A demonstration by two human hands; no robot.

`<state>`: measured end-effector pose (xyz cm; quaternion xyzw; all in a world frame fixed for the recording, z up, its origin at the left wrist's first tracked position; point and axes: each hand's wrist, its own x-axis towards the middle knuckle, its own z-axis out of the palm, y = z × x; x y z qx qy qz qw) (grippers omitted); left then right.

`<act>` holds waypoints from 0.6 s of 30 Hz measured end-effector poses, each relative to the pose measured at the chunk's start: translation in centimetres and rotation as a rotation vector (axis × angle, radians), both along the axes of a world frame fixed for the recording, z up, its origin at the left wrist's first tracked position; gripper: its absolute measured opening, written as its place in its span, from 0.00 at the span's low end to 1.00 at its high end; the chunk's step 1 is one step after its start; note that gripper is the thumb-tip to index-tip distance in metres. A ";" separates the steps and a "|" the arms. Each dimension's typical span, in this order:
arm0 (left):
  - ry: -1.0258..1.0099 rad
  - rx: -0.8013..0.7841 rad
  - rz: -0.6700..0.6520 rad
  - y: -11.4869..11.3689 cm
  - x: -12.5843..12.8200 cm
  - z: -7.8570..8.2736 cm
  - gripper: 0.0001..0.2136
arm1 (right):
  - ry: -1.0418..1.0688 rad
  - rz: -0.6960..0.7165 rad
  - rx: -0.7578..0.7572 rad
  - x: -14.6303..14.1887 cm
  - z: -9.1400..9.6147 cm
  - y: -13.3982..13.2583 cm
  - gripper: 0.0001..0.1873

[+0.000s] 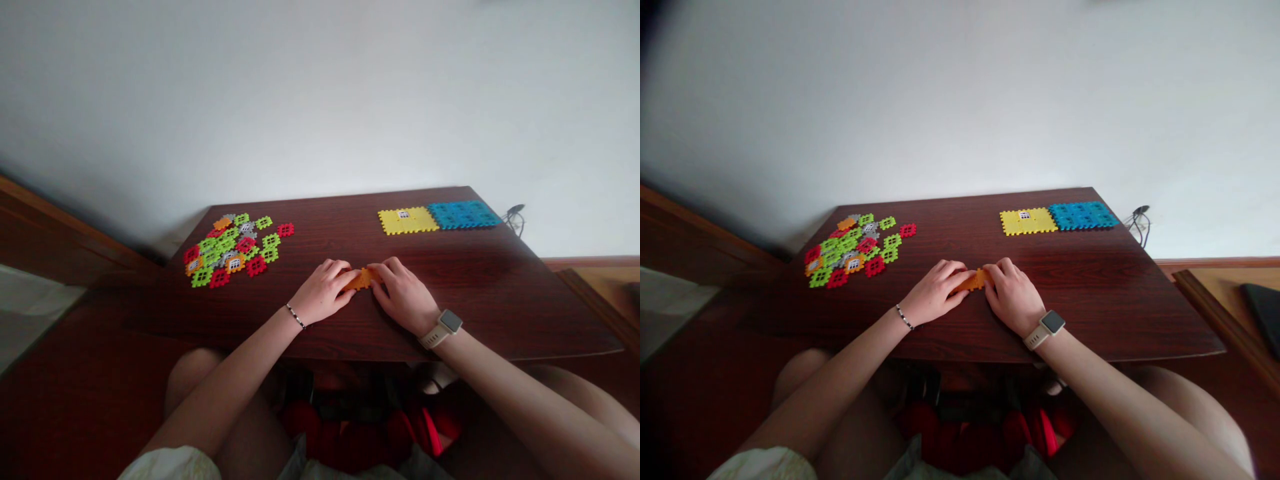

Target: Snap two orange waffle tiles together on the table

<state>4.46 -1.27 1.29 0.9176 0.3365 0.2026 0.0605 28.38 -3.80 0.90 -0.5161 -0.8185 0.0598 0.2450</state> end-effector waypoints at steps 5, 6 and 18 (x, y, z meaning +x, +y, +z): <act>0.004 0.006 0.001 0.0 0.0 0.0 0.18 | -0.012 -0.004 -0.003 0.0 0.0 0.0 0.15; 0.004 0.005 0.001 0.0 0.0 0.0 0.18 | -0.012 -0.002 -0.001 0.0 0.0 0.0 0.15; 0.003 -0.001 0.004 0.0 0.0 0.0 0.18 | -0.018 -0.010 0.003 0.0 0.0 0.0 0.15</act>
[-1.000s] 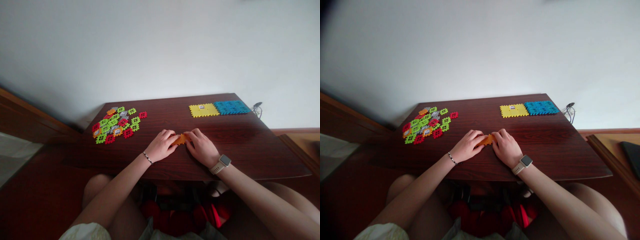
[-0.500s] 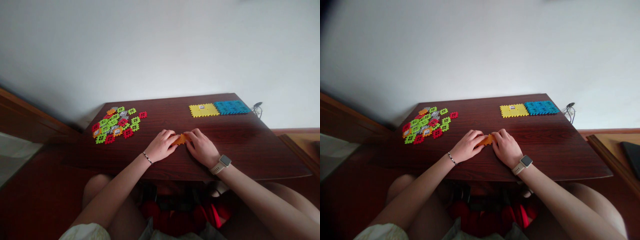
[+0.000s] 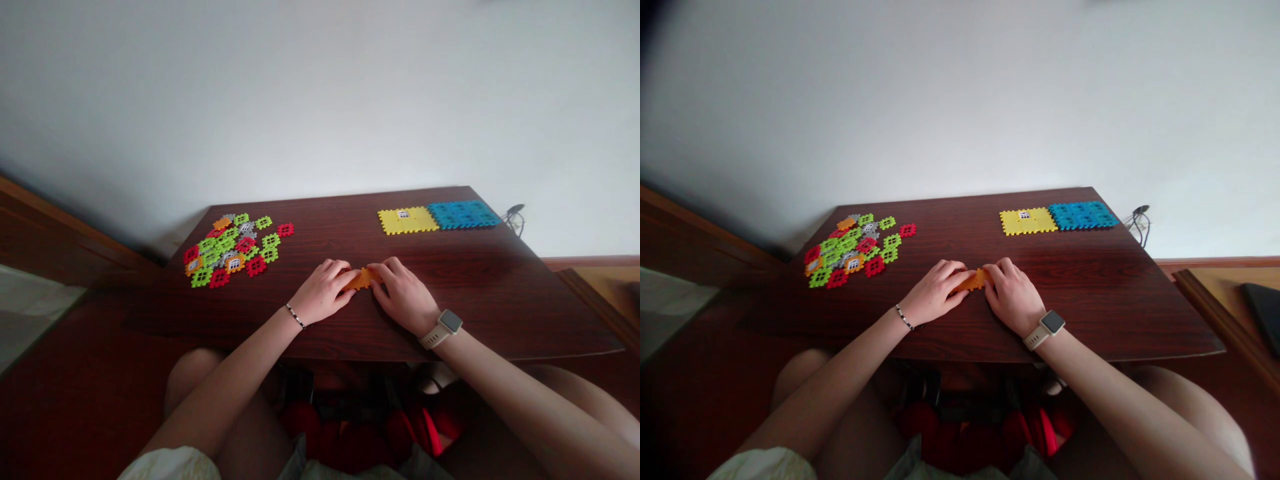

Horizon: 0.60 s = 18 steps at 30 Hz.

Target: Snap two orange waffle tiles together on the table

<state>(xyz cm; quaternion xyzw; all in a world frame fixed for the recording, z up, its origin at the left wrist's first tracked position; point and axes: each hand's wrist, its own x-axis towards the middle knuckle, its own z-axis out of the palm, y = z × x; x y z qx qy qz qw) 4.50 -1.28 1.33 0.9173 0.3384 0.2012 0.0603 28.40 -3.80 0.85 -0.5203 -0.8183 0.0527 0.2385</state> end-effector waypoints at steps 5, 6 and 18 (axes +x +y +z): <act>-0.001 -0.007 0.001 0.0 0.0 -0.1 0.18 | -0.001 0.000 -0.004 -0.1 0.0 0.0 0.16; -0.001 -0.006 0.001 0.0 0.0 -0.1 0.18 | -0.001 0.002 -0.005 -0.1 0.0 0.0 0.16; -0.009 -0.004 -0.007 0.0 0.0 -0.1 0.18 | 0.005 0.010 0.004 0.1 -0.1 0.1 0.15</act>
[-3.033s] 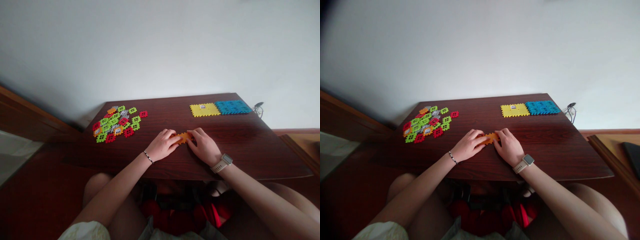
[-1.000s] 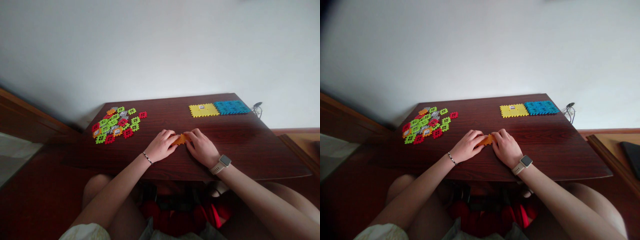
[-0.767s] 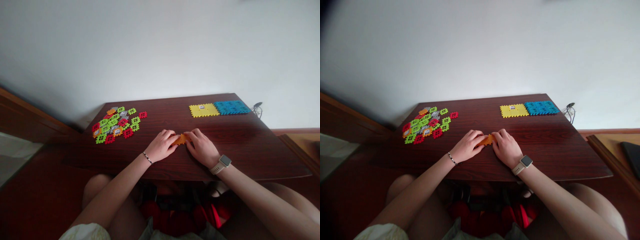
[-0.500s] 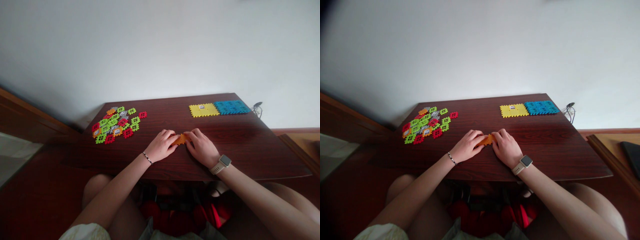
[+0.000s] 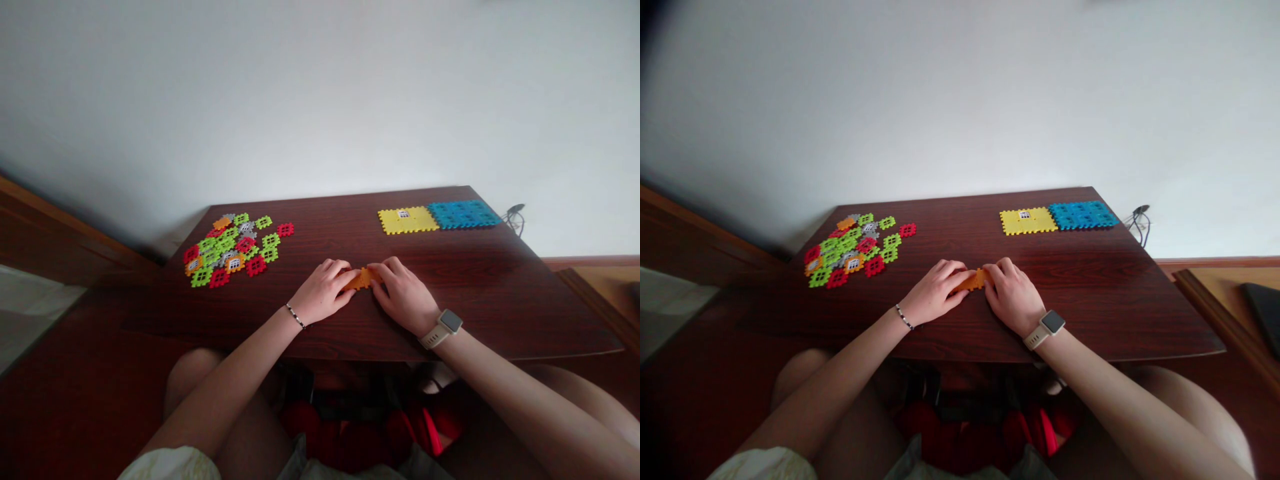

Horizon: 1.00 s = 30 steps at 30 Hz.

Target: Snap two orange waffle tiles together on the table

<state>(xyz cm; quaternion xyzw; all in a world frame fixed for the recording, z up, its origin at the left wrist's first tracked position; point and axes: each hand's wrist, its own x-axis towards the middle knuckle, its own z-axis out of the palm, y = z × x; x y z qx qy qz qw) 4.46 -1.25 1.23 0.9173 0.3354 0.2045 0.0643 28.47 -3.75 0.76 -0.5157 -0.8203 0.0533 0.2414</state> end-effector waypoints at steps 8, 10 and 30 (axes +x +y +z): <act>-0.002 -0.005 0.002 0.0 0.0 0.0 0.18 | 0.006 0.004 -0.005 0.0 0.1 0.0 0.15; -0.007 -0.006 0.003 0.0 0.0 -0.1 0.18 | 0.010 0.008 0.002 0.0 0.0 0.0 0.15; 0.001 -0.004 0.004 0.0 0.0 -0.1 0.18 | 0.007 0.003 0.005 0.0 0.0 0.0 0.15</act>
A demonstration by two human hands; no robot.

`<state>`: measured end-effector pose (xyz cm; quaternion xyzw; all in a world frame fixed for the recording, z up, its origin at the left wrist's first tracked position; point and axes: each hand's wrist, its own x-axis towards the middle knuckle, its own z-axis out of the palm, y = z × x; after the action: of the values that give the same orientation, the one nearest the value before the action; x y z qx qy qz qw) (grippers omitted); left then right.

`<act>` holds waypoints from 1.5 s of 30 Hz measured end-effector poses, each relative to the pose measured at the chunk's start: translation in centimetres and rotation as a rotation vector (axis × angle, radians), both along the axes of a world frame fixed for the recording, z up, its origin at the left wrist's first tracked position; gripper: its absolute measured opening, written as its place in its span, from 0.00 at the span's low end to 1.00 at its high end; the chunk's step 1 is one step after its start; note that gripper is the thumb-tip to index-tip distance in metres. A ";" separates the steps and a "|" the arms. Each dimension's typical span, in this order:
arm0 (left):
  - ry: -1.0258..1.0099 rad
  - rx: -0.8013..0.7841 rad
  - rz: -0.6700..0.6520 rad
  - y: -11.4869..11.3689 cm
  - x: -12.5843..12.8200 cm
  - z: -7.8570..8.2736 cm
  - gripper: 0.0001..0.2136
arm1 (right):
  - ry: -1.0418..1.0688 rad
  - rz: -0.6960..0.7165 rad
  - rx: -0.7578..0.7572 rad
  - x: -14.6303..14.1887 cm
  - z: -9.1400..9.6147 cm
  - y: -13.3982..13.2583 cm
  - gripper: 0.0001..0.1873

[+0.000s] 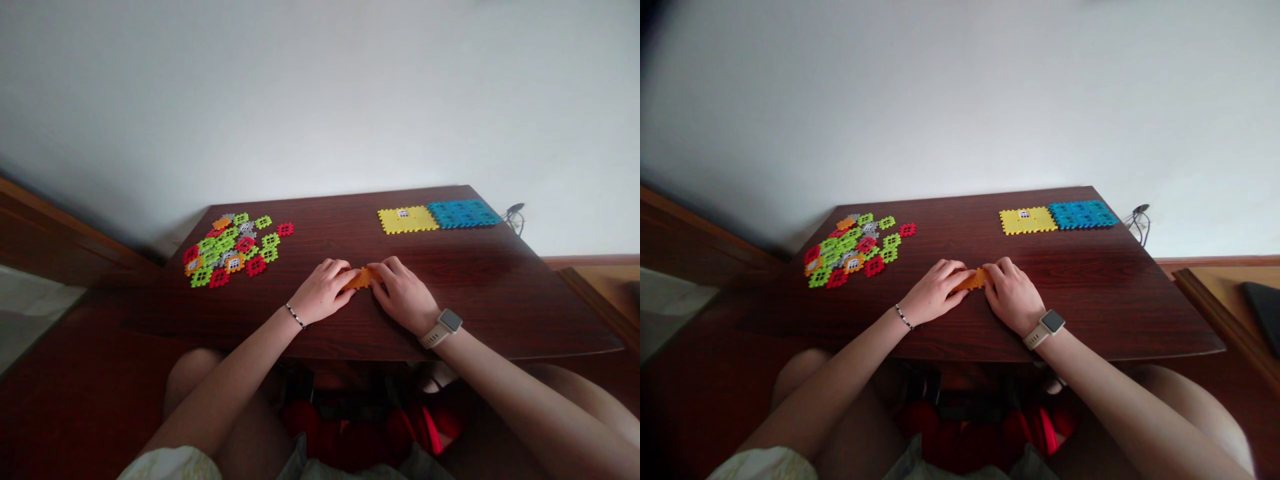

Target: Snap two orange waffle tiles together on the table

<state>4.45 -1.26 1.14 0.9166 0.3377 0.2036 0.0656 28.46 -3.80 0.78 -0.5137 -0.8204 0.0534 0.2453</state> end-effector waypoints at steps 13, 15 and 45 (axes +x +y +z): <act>-0.014 -0.003 -0.001 0.0 0.0 0.0 0.18 | 0.006 -0.007 -0.011 0.0 0.1 0.0 0.15; -0.010 0.000 -0.002 0.0 -0.1 0.0 0.18 | 0.001 -0.011 -0.011 0.0 0.1 -0.1 0.15; -0.011 -0.001 0.001 0.0 -0.1 0.0 0.18 | -0.002 -0.008 -0.002 -0.1 0.1 -0.1 0.15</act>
<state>4.38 -1.30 1.10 0.9154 0.3377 0.2086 0.0677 28.40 -3.89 0.92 -0.5171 -0.8186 0.0526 0.2443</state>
